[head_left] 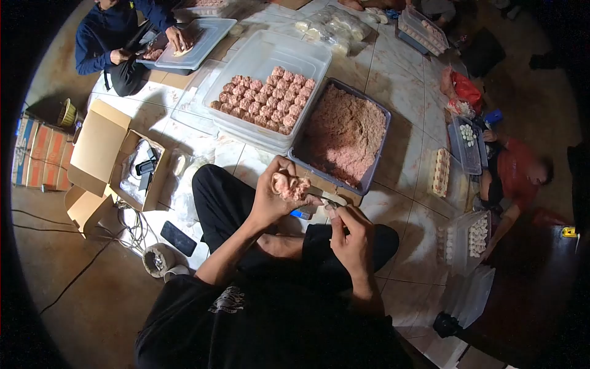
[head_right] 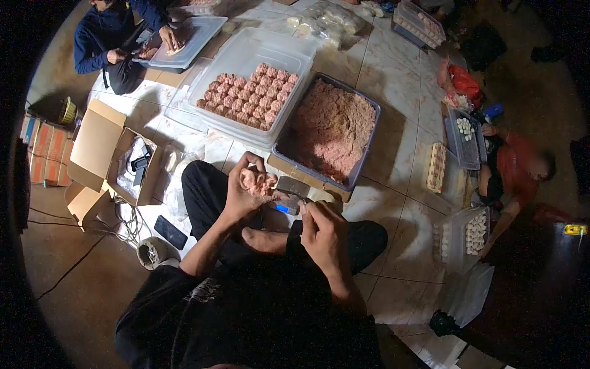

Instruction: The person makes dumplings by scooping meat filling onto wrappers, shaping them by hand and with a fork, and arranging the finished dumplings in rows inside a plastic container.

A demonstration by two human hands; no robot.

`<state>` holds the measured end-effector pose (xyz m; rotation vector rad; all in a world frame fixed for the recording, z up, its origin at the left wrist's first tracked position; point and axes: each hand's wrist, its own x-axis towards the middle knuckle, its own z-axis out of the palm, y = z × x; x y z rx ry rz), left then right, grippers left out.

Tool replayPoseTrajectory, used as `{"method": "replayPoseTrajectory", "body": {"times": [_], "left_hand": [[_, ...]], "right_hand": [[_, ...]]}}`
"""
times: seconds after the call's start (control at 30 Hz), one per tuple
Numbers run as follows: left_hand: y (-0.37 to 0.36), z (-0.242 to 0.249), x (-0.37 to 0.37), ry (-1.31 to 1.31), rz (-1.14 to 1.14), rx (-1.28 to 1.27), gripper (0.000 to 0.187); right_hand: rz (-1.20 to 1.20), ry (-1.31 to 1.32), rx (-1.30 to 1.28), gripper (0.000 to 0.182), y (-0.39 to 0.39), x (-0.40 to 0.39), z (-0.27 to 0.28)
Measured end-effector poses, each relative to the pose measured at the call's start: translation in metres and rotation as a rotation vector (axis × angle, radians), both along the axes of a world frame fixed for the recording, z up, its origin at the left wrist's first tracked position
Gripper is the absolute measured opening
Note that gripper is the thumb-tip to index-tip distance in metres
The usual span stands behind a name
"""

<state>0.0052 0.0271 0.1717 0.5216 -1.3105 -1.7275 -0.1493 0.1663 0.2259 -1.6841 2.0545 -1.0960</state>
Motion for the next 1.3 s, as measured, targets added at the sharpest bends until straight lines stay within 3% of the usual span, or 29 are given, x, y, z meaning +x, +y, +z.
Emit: {"method": "replayPoseTrajectory", "body": {"times": [0.1,0.23,0.27,0.3,0.37,0.43,0.5,0.57,0.6,0.63,0.7,0.8,0.87,0.9,0.93,0.97,1.03,1.07,1.1,1.17,1.27,1.3], "left_hand": [[-0.002,-0.001,-0.001,-0.203,-0.077,-0.287,0.047],[-0.001,-0.012,-0.007,-0.411,-0.112,-0.068,0.042],[-0.004,-0.014,-0.008,-0.403,-0.033,-0.199,0.040],[-0.003,-0.011,-0.007,-0.377,-0.027,-0.170,0.042],[-0.002,-0.004,-0.004,-0.319,-0.004,-0.111,0.047],[-0.002,-0.009,-0.015,-0.250,0.022,-0.298,0.048],[0.000,-0.017,-0.021,-0.407,-0.036,-0.117,0.045],[-0.008,-0.006,-0.017,-0.331,-0.006,-0.077,0.043],[-0.011,-0.004,-0.009,-0.392,0.000,-0.077,0.041],[-0.015,-0.016,-0.005,-0.208,-0.022,-0.064,0.043],[-0.009,-0.031,-0.012,-0.263,0.026,-0.276,0.043],[-0.008,-0.046,-0.020,-0.450,-0.019,0.028,0.039],[-0.022,-0.046,-0.010,-0.431,0.150,0.014,0.035],[-0.027,-0.041,-0.004,-0.405,0.161,-0.014,0.031],[-0.033,-0.060,0.005,-0.395,0.155,-0.214,0.028],[-0.031,-0.057,0.006,-0.381,0.144,-0.151,0.029],[-0.025,-0.045,0.008,-0.354,0.117,-0.031,0.029],[-0.020,-0.044,-0.005,-0.217,0.081,0.093,0.030],[-0.015,-0.069,-0.017,-0.101,0.073,-0.090,0.030],[-0.006,-0.064,-0.024,-0.510,-0.099,-0.241,0.026],[-0.009,-0.072,-0.020,-0.449,-0.180,0.143,0.023],[-0.014,-0.078,-0.019,-0.411,-0.117,0.073,0.024]], "right_hand": [[0.007,-0.263,-0.072,0.015,-0.002,0.012,-0.015],[-0.045,0.003,-0.016,0.013,-0.007,0.005,-0.005],[-0.146,-0.052,0.132,0.013,-0.001,0.001,0.001],[-0.188,-0.132,0.204,0.013,0.004,-0.008,-0.003],[-0.109,-0.210,0.054,0.013,0.011,-0.010,-0.011],[-0.029,-0.160,0.067,0.019,0.003,0.012,-0.001],[-0.055,-0.080,0.147,0.020,-0.005,0.012,-0.010],[-0.172,-0.168,0.217,0.020,0.001,-0.007,-0.007],[-0.160,-0.067,0.104,0.019,0.004,-0.016,-0.007],[-0.098,-0.101,0.066,0.017,0.002,-0.015,-0.007],[0.033,-0.180,0.007,0.014,-0.001,0.005,-0.012],[-0.063,0.037,0.075,0.018,-0.012,-0.014,-0.014],[-0.209,0.235,0.199,0.017,-0.024,-0.056,-0.016],[-0.319,0.367,0.333,0.015,-0.029,-0.077,-0.023],[-0.256,0.405,0.453,0.015,-0.036,-0.110,-0.058],[-0.189,0.446,0.570,0.014,-0.048,-0.138,-0.097],[-0.225,0.625,0.617,0.012,-0.076,-0.154,-0.124],[-0.228,0.609,0.640,0.012,-0.093,-0.164,-0.150],[-0.229,0.596,0.662,0.011,-0.111,-0.176,-0.181],[-0.162,0.564,0.664,0.010,-0.116,-0.174,-0.193],[-0.021,0.469,0.576,0.013,-0.108,-0.163,-0.180],[0.000,0.427,0.531,0.013,-0.104,-0.157,-0.160]]}}
